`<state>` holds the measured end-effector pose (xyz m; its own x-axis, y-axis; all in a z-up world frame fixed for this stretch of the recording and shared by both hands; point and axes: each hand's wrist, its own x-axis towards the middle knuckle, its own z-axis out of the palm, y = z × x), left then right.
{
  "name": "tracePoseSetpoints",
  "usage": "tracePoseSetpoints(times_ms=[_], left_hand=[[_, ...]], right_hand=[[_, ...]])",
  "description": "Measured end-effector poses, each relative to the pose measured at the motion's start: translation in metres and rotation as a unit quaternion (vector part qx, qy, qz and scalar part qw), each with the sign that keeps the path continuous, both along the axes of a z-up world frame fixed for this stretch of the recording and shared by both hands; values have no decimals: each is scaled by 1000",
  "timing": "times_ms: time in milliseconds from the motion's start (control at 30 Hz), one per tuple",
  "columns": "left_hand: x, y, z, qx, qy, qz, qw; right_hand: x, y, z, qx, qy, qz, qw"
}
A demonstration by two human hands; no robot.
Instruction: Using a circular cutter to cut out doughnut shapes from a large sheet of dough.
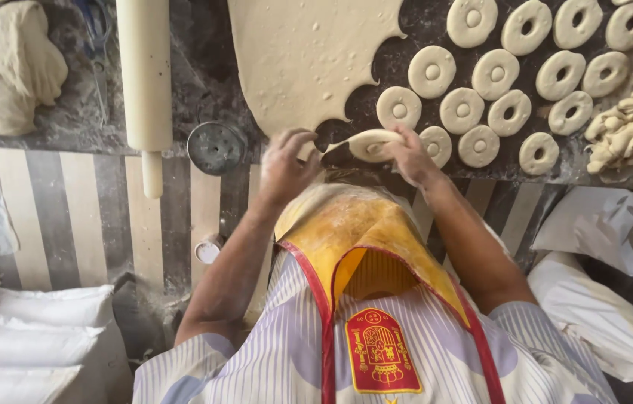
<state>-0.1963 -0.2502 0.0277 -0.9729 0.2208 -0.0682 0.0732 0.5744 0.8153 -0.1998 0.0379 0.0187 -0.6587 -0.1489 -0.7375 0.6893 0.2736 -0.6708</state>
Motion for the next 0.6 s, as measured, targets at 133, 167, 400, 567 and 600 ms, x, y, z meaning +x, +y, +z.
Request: tracePoseSetpoints(times_ms=[133, 167, 400, 567, 600], left_hand=[[-16, 24, 27, 58, -85, -57, 993], [-22, 29, 38, 94, -113, -95, 985], [-39, 54, 28, 45, -165, -244, 955], [-56, 47, 38, 17, -257, -161, 953], [-59, 47, 42, -27, -295, -101, 950]], right_hand=[[22, 4, -13, -226, 6, -276, 934], [28, 6, -13, -262, 33, -281, 923], [34, 4, 5, -306, 39, -304, 901], [43, 22, -3, -358, 22, -381, 852], [48, 26, -4, -423, 16, -409, 808]])
